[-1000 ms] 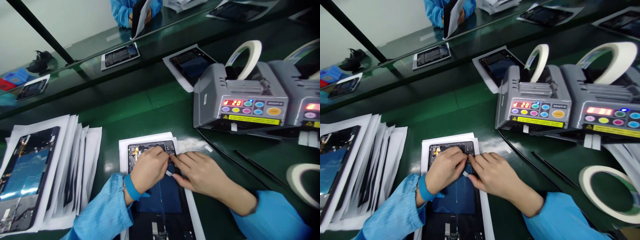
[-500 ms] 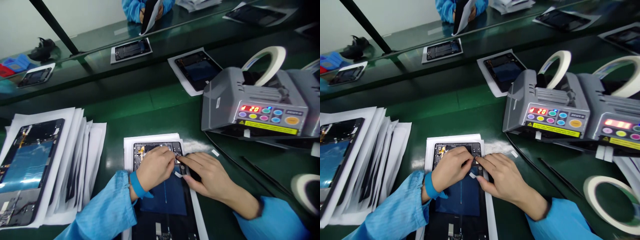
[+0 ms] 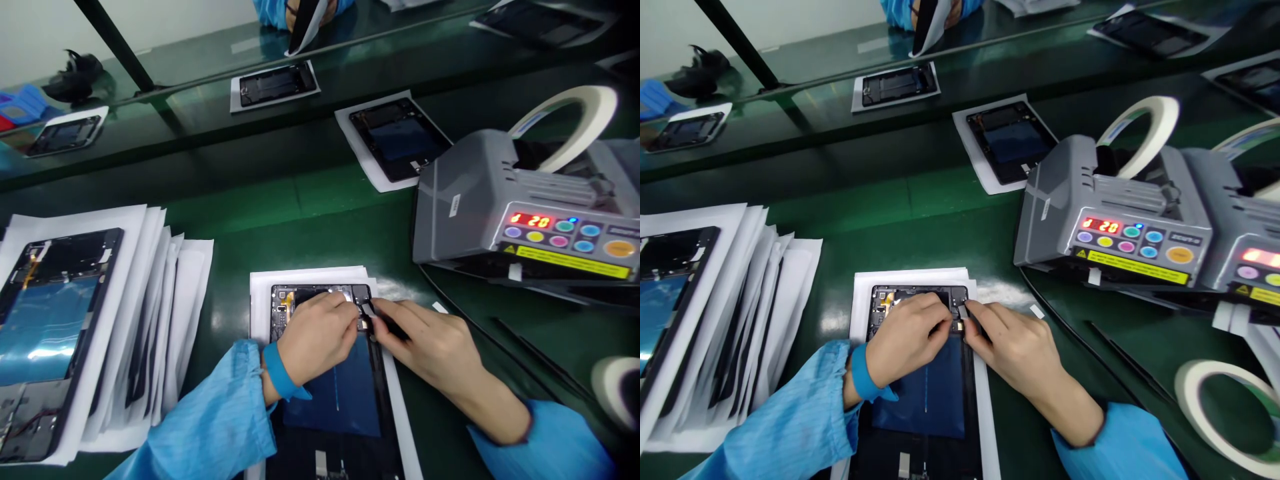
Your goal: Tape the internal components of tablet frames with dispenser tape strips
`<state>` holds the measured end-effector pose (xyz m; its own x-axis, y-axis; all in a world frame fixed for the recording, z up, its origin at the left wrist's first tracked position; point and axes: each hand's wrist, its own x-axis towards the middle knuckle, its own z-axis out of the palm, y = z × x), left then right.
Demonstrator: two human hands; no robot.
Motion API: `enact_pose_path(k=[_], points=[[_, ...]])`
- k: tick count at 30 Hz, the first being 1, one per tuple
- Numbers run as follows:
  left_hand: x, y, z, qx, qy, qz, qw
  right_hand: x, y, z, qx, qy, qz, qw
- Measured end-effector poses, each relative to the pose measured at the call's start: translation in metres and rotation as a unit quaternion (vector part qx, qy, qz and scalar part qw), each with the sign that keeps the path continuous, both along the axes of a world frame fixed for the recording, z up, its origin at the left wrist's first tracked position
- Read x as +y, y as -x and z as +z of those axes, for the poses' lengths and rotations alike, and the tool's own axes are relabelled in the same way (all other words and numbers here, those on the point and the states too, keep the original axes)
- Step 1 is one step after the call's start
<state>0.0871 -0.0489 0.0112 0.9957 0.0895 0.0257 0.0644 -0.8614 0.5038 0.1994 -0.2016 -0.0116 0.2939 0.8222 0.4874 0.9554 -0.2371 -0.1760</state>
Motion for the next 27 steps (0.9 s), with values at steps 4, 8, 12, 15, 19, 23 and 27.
enact_pose_path(k=[4,8,12,15,19,23,27], points=[[-0.0005,-0.0002,-0.0002,-0.004,-0.002,0.002,1.000,0.0010,0.0017,0.0004,0.014,-0.001,0.006,1.000],[-0.0009,-0.0003,-0.0003,-0.005,0.000,0.005,1.000,0.0030,0.0036,0.0017,0.012,-0.004,0.006,1.000],[-0.0005,-0.0005,0.0004,0.001,0.007,0.007,1.000,0.0047,0.0048,0.0017,0.013,-0.006,0.000,1.000],[0.0000,-0.0014,0.0012,0.005,0.012,0.007,1.000,0.0054,0.0054,0.0005,0.020,-0.003,-0.003,1.000],[0.0001,-0.0020,0.0023,0.007,0.013,0.004,1.000,0.0055,0.0054,-0.0009,0.021,-0.002,-0.004,1.000],[0.0007,-0.0014,0.0016,0.005,0.009,0.005,1.000,0.0059,0.0050,-0.0003,0.025,0.001,0.000,1.000],[0.0003,-0.0034,0.0002,0.004,0.004,0.006,1.000,0.0064,0.0051,0.0010,0.027,-0.006,0.001,1.000]])
